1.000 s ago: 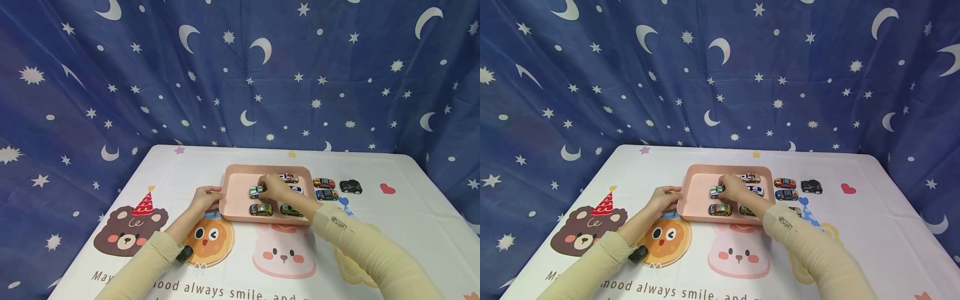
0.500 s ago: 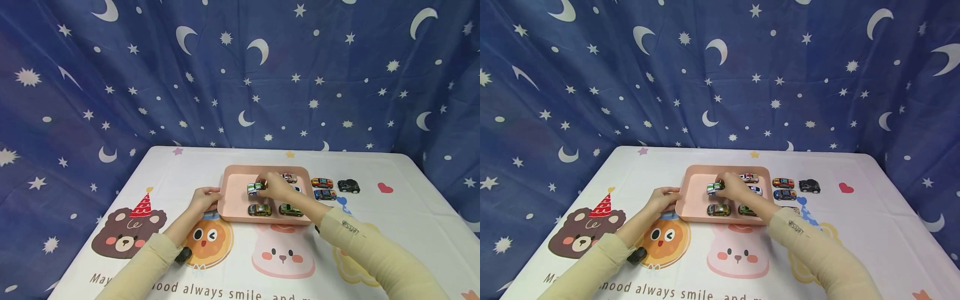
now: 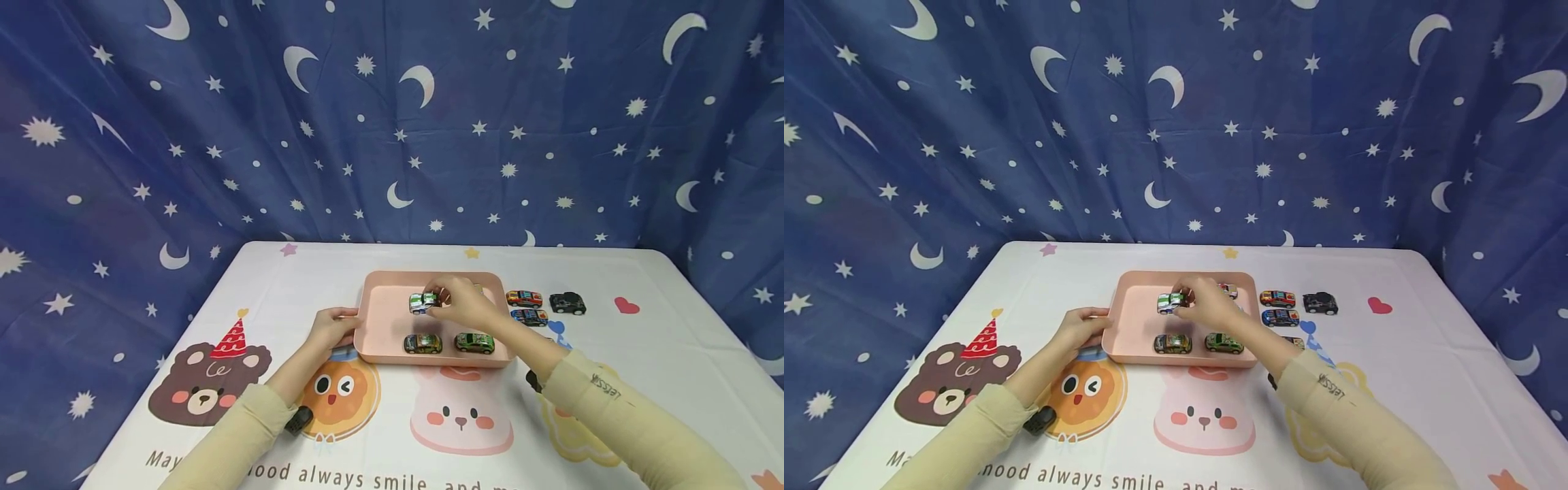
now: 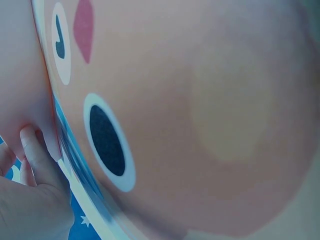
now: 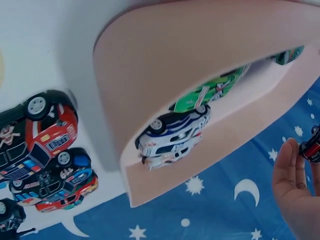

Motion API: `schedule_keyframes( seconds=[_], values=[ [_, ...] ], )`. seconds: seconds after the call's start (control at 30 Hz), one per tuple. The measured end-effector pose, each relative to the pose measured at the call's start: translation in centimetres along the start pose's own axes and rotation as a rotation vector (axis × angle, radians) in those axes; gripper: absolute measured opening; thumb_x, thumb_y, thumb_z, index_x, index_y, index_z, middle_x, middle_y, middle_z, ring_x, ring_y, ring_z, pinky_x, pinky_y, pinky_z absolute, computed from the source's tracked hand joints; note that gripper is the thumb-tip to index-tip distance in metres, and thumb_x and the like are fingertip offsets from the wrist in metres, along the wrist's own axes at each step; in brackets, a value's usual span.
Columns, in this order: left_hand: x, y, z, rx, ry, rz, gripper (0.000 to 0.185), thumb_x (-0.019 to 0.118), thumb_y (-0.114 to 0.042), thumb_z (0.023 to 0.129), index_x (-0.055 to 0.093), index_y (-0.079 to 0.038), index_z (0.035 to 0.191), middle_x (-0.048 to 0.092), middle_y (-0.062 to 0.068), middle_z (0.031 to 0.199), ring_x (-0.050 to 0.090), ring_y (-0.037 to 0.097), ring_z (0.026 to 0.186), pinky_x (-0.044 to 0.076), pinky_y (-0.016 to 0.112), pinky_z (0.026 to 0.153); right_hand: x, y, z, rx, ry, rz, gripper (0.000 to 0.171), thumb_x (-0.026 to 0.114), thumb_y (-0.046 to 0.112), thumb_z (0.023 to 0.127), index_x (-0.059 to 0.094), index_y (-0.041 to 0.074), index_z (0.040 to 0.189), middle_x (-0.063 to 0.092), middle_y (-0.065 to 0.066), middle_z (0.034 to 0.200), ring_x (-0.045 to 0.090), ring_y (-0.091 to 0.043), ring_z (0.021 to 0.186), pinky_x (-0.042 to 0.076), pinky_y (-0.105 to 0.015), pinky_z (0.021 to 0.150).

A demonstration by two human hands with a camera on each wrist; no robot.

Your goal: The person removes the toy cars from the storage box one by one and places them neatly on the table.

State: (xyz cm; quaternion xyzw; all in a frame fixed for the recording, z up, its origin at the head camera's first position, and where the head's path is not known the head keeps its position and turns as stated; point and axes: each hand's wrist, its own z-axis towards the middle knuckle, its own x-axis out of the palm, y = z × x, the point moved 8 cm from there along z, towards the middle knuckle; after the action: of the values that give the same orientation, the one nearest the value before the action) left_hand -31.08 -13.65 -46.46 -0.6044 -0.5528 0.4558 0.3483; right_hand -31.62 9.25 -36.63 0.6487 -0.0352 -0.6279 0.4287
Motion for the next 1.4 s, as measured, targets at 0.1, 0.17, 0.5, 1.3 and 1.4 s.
schedule_keyframes(
  seconds=[0.1, 0.17, 0.5, 1.3, 1.4],
  values=[
    [-0.1, 0.1, -0.1, -0.002, -0.005, 0.009, 0.035, 0.065, -0.005, 0.085, 0.061, 0.003, 0.118, 0.067, 0.004, 0.081, 0.063, 0.005, 0.061, 0.057, 0.017, 0.055, -0.6, 0.1, -0.4, -0.02, -0.012, -0.003, 0.031, 0.072, 0.009, 0.079, 0.064, 0.001, 0.108, 0.066, -0.01, 0.097, 0.06, -0.021, 0.083, 0.055, -0.033, 0.071],
    [-0.2, 0.2, -0.1, -0.004, -0.007, 0.009, 0.034, 0.065, -0.005, 0.085, 0.061, 0.003, 0.118, 0.067, 0.004, 0.081, 0.063, 0.005, 0.061, 0.057, 0.017, 0.055, -0.9, 0.0, -0.6, -0.047, -0.022, -0.004, 0.031, 0.073, 0.007, 0.078, 0.064, 0.0, 0.107, 0.066, -0.011, 0.099, 0.06, -0.021, 0.083, 0.057, -0.036, 0.073],
    [-0.4, 0.4, -0.2, -0.013, -0.002, -0.006, 0.036, 0.065, -0.005, 0.085, 0.06, 0.004, 0.119, 0.066, 0.001, 0.076, 0.063, 0.005, 0.058, 0.055, 0.015, 0.052, -2.8, -0.6, -2.1, -0.078, -0.052, -0.016, 0.032, 0.075, 0.004, 0.077, 0.066, 0.001, 0.108, 0.066, -0.013, 0.102, 0.061, -0.022, 0.081, 0.058, -0.036, 0.072],
    [0.1, 0.3, -0.1, -0.009, 0.006, -0.006, 0.035, 0.065, -0.004, 0.084, 0.061, 0.004, 0.118, 0.066, 0.002, 0.077, 0.062, 0.005, 0.059, 0.056, 0.017, 0.053, -7.3, -6.0, -7.8, 0.007, -0.015, -0.141, 0.034, 0.074, 0.002, 0.077, 0.064, -0.001, 0.109, 0.064, -0.011, 0.098, 0.056, -0.019, 0.081, 0.058, -0.041, 0.075],
    [0.0, 0.2, -0.1, -0.015, 0.005, -0.005, 0.035, 0.065, -0.004, 0.084, 0.061, 0.003, 0.118, 0.066, 0.001, 0.076, 0.063, 0.005, 0.059, 0.056, 0.016, 0.053, -7.8, -6.8, -8.6, 0.016, -0.026, -0.159, 0.034, 0.075, 0.004, 0.077, 0.065, 0.0, 0.109, 0.064, -0.009, 0.096, 0.055, -0.016, 0.078, 0.057, -0.038, 0.072]
  ],
)
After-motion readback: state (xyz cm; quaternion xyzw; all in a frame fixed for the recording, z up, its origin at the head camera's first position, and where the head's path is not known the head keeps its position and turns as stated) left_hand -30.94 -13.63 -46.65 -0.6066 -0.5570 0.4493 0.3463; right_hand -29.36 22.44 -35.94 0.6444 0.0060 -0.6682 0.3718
